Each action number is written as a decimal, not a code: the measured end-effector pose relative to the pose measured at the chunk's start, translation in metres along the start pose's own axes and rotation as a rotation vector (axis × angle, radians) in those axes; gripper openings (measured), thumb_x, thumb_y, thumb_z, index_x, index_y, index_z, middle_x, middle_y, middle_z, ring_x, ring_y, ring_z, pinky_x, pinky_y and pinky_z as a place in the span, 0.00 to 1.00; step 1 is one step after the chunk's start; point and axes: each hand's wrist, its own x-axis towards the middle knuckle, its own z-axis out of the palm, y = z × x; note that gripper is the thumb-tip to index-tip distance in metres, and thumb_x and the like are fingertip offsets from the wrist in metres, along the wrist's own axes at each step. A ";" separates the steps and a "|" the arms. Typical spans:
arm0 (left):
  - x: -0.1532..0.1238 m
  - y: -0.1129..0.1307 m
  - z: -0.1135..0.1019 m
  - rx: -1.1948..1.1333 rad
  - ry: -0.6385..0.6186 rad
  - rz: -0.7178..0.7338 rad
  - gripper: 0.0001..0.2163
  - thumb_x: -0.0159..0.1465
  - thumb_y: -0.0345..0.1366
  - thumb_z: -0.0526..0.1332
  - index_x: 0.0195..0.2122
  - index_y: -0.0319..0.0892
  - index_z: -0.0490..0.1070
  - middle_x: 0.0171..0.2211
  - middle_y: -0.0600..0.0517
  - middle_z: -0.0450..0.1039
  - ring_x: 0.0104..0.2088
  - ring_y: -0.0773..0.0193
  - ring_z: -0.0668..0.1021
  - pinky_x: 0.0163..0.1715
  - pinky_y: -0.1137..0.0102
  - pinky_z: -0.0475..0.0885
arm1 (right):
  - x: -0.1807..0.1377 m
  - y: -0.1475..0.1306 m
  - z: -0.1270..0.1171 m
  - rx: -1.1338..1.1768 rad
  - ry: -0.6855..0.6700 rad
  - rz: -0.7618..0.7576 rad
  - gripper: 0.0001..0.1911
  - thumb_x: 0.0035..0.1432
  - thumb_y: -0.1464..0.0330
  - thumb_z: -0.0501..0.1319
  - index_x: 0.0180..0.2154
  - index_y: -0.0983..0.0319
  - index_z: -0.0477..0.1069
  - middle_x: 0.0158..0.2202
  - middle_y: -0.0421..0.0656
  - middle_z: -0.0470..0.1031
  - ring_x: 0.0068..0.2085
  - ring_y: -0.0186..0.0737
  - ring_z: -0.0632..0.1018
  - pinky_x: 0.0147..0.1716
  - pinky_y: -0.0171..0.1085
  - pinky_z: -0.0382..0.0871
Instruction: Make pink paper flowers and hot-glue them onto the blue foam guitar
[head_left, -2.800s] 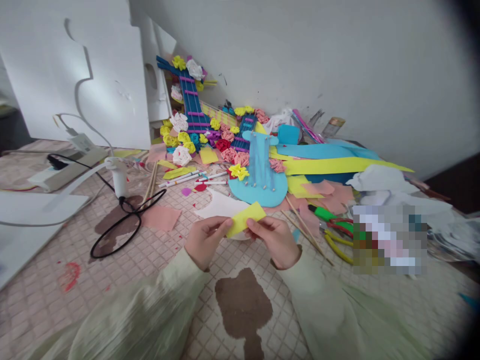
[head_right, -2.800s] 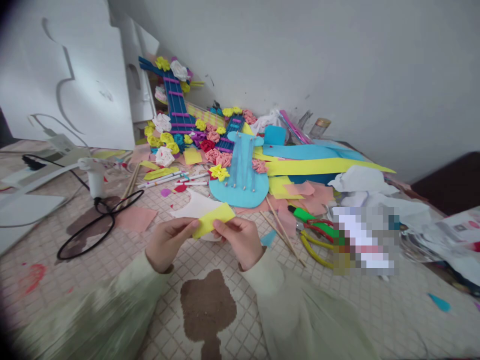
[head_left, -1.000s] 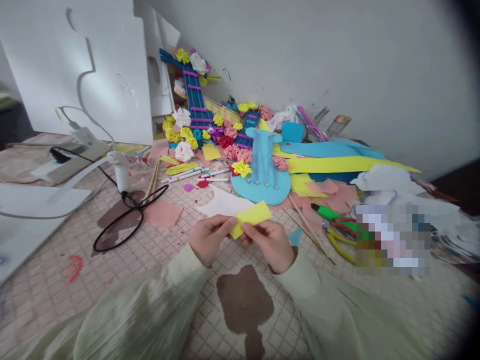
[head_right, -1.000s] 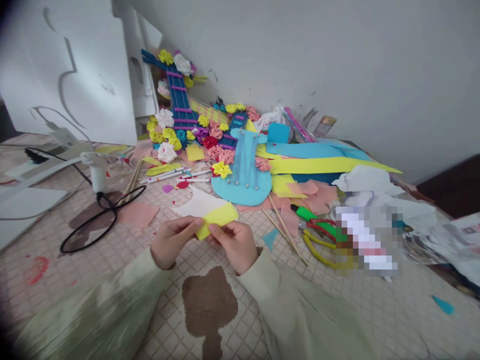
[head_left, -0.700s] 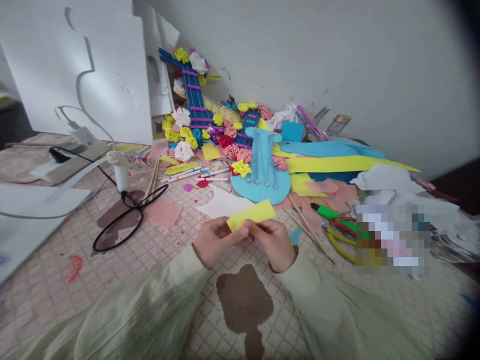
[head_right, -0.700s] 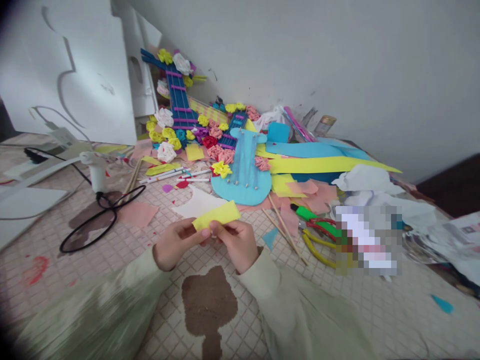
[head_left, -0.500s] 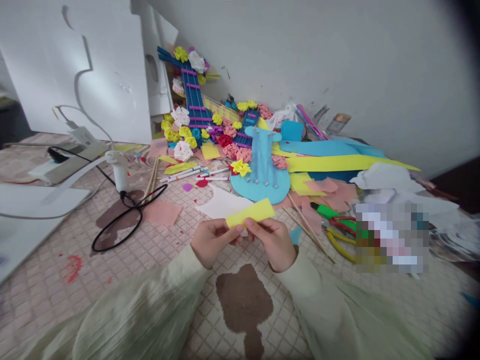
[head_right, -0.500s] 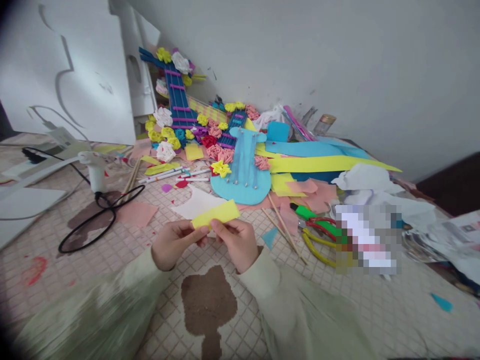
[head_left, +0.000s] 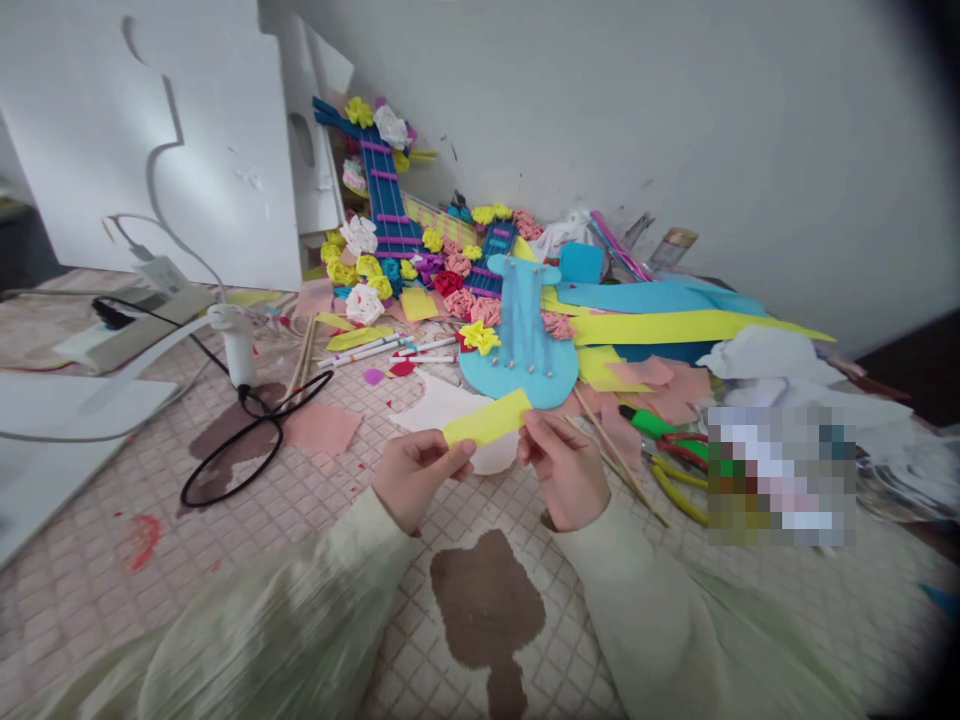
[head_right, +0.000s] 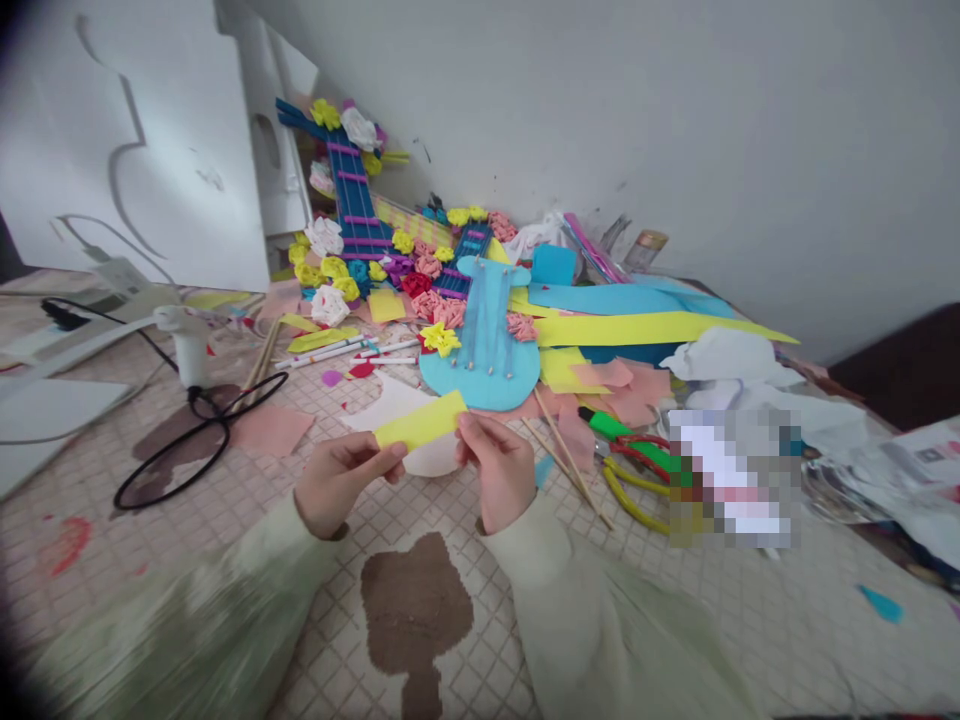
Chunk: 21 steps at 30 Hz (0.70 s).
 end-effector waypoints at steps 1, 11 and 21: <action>0.000 0.000 0.000 0.002 0.000 -0.001 0.11 0.45 0.40 0.65 0.15 0.37 0.69 0.13 0.55 0.69 0.17 0.73 0.68 0.21 0.77 0.65 | 0.000 0.000 0.000 0.001 0.000 -0.001 0.09 0.41 0.64 0.66 0.20 0.64 0.71 0.17 0.38 0.65 0.19 0.29 0.64 0.20 0.33 0.57; 0.001 -0.005 0.000 0.068 -0.050 0.063 0.12 0.46 0.41 0.64 0.15 0.38 0.69 0.14 0.54 0.69 0.18 0.71 0.68 0.20 0.76 0.64 | -0.001 0.006 -0.004 -0.146 -0.205 0.035 0.12 0.43 0.62 0.64 0.20 0.64 0.70 0.19 0.40 0.68 0.22 0.31 0.66 0.24 0.34 0.61; -0.004 -0.001 0.001 0.127 -0.149 0.124 0.12 0.46 0.40 0.66 0.28 0.36 0.74 0.21 0.53 0.72 0.21 0.70 0.70 0.20 0.77 0.64 | 0.000 0.000 -0.005 -0.335 -0.254 -0.089 0.13 0.46 0.63 0.63 0.18 0.63 0.68 0.17 0.38 0.66 0.22 0.31 0.66 0.23 0.33 0.60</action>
